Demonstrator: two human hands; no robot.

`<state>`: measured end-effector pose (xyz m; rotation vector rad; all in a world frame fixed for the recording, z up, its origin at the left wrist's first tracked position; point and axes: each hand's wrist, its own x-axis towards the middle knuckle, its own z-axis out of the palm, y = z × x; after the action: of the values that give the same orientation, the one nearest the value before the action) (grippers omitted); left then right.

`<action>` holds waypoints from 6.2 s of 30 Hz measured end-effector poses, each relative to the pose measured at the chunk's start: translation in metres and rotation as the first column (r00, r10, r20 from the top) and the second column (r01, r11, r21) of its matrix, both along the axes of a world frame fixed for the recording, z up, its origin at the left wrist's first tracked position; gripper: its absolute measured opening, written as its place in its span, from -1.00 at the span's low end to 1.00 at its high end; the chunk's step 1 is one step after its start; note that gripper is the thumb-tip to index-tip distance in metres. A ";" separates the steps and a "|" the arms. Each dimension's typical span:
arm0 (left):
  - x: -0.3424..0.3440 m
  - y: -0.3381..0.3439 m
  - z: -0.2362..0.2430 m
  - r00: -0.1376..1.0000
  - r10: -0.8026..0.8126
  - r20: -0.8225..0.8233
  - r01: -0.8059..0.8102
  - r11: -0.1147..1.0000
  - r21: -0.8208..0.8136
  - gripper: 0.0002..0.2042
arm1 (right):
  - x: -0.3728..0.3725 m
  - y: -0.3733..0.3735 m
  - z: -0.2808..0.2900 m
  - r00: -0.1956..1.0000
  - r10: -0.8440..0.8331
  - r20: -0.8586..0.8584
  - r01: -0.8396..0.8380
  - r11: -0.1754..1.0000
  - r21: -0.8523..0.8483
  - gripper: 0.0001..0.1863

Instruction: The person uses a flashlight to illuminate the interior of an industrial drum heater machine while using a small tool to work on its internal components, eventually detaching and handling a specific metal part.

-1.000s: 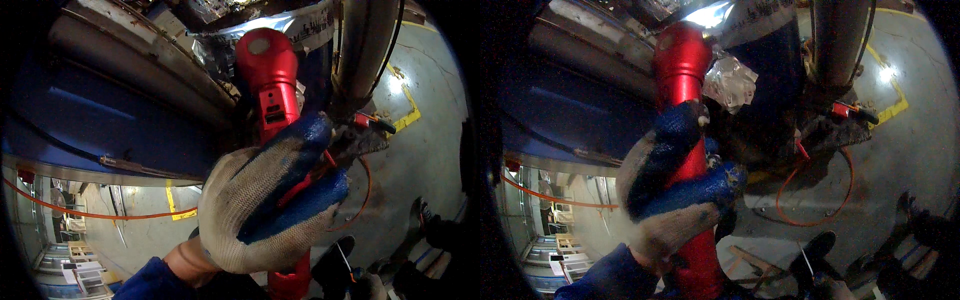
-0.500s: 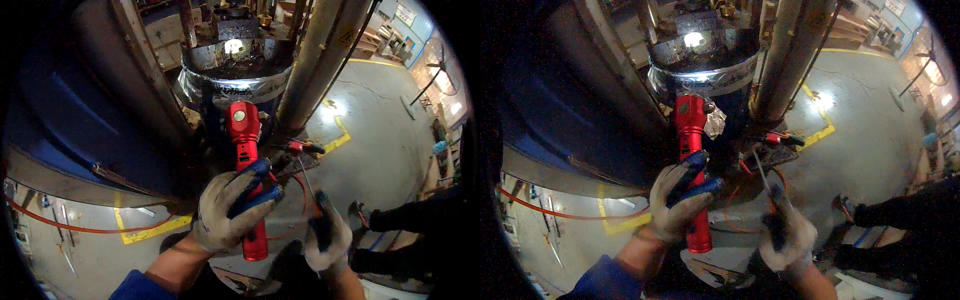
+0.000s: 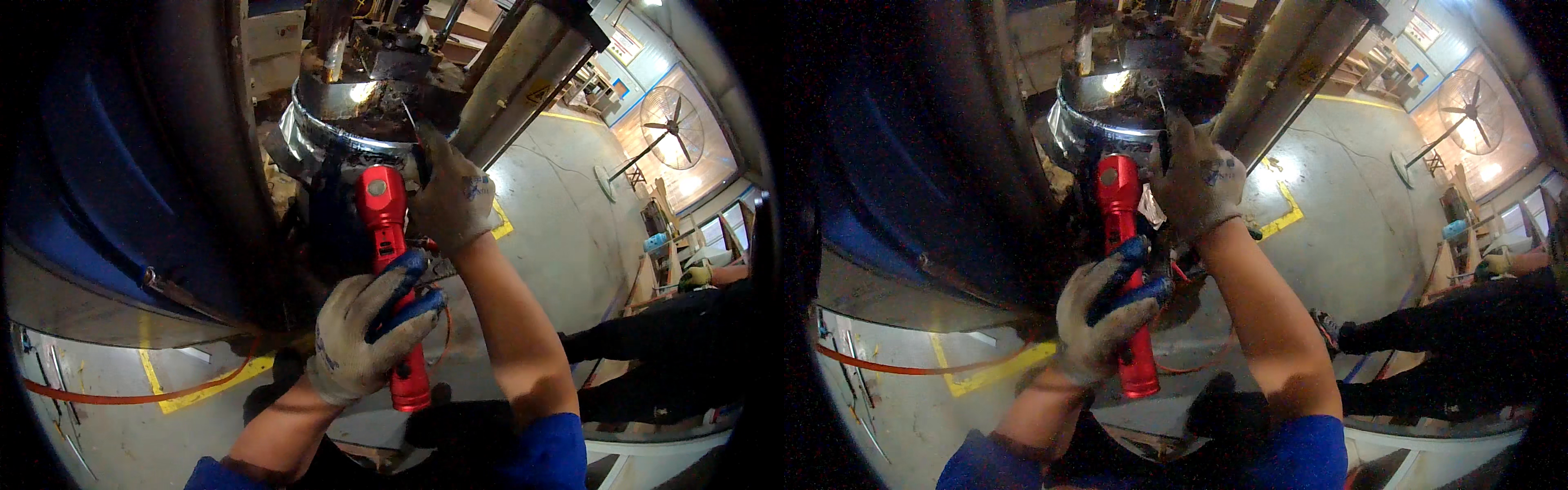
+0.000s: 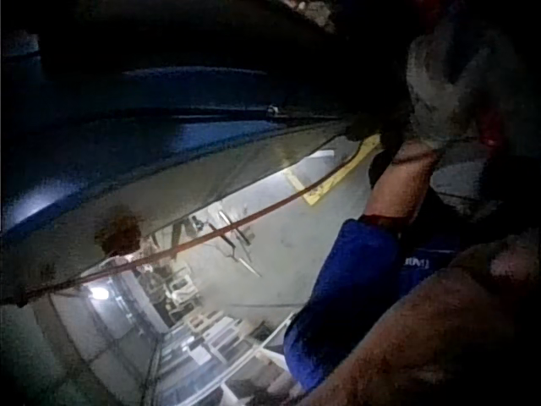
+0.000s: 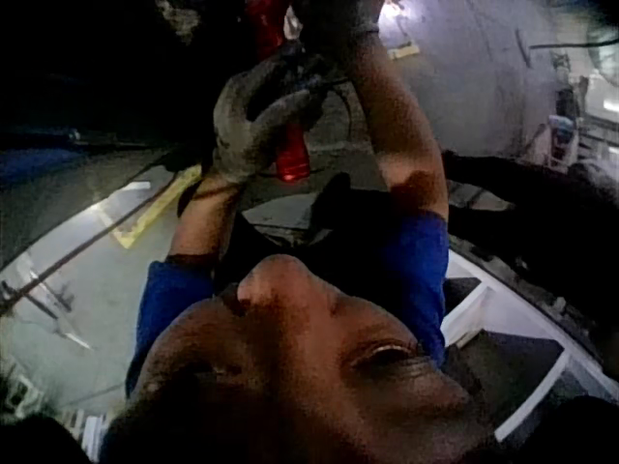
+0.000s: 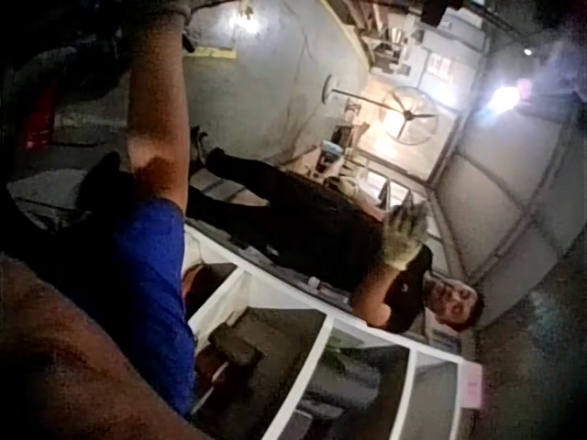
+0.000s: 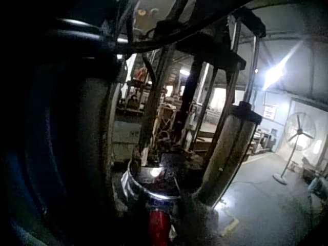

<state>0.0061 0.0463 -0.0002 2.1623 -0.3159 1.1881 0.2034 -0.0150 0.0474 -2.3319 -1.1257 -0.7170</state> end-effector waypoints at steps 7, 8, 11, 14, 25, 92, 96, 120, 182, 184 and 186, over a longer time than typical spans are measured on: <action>-0.005 0.007 0.004 0.998 0.053 0.030 -0.053 0.999 0.013 -0.49 | 0.012 0.026 -0.001 0.994 -0.076 0.077 0.084 0.990 -0.115 -0.59; -0.005 0.008 0.005 0.998 0.052 0.023 -0.052 0.999 0.012 -0.49 | 0.015 0.030 0.002 0.994 -0.086 0.072 0.096 0.985 -0.146 -0.61; -0.008 0.008 0.006 0.999 0.047 0.007 -0.047 0.999 0.014 -0.49 | 0.028 0.048 0.009 0.988 -0.114 0.103 0.133 0.970 -0.202 -0.66; -0.009 0.009 0.005 0.999 0.046 0.001 -0.046 0.999 0.015 -0.49 | 0.044 0.063 0.006 0.986 -0.157 0.055 0.165 0.967 -0.196 -0.65; -0.016 0.015 0.005 0.998 0.069 -0.006 -0.069 0.997 0.033 -0.47 | 0.048 -0.020 0.075 0.866 0.149 -0.477 -0.187 0.982 -0.033 -0.67; -0.138 -0.006 -0.062 0.411 0.772 -0.486 -0.787 0.569 0.238 -0.32 | -0.175 -0.295 -0.143 -0.409 0.695 -0.592 0.115 0.683 0.722 -0.62; -0.135 0.015 -0.083 0.459 0.672 -0.581 -0.841 0.540 -0.039 -0.36 | -0.173 -0.297 -0.148 -0.361 0.702 -0.614 0.136 0.691 0.710 -0.60; -0.134 0.032 -0.095 0.604 0.601 -0.524 -0.792 0.529 -0.305 -0.49 | -0.172 -0.299 -0.133 -0.310 0.677 -0.667 -0.021 0.697 0.717 -0.63; -0.131 0.031 -0.095 0.579 0.604 -0.548 -0.806 0.526 -0.271 -0.46 | -0.171 -0.302 -0.130 -0.215 0.696 -0.685 0.038 0.706 0.707 -0.58; -0.130 0.032 -0.096 0.594 0.613 -0.521 -0.797 0.537 -0.276 -0.47 | -0.171 -0.302 -0.130 -0.222 0.697 -0.682 0.033 0.705 0.709 -0.58; -0.130 0.031 -0.096 0.596 0.612 -0.519 -0.794 0.544 -0.270 -0.47 | -0.170 -0.304 -0.128 -0.247 0.700 -0.670 0.032 0.697 0.716 -0.58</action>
<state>-0.1237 0.0772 -0.0957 2.0057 1.0649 1.0460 0.0337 -0.3187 -0.0806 -1.0768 -0.5561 0.9694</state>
